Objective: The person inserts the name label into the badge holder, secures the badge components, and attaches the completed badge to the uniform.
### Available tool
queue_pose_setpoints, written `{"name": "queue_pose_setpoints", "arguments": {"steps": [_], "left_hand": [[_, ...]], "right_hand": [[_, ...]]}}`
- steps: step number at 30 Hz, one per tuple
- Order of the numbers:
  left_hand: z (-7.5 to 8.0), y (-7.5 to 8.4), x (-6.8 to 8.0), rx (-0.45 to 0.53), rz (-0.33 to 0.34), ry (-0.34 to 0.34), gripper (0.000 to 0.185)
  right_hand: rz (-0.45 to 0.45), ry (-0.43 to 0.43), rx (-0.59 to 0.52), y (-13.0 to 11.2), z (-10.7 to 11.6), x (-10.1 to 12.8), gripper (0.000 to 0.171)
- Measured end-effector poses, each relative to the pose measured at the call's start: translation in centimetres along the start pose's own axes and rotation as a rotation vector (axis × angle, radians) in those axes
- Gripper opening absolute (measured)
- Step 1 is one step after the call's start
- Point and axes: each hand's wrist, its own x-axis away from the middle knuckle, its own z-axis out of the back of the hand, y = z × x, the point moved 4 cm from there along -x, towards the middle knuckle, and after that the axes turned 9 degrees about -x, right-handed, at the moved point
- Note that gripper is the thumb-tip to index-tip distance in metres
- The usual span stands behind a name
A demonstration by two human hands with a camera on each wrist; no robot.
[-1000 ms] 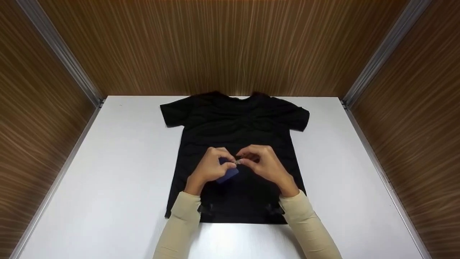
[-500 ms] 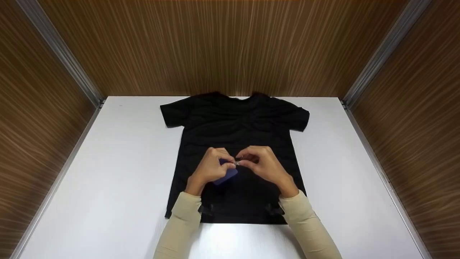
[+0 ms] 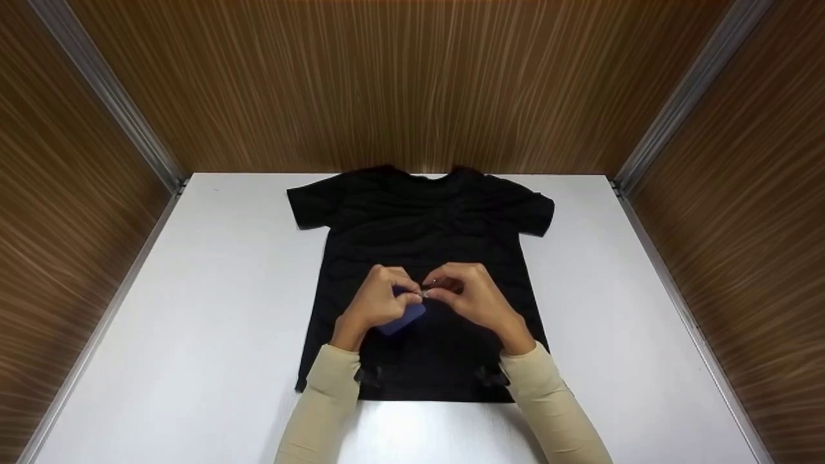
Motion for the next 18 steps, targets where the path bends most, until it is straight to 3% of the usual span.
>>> {"name": "queue_pose_setpoints", "arguments": {"steps": [18], "left_hand": [[-0.07, -0.07, 0.08, 0.082, 0.013, -0.050, 0.005]], "right_hand": [[-0.010, -0.005, 0.004, -0.12, 0.46, 0.14, 0.006]]}}
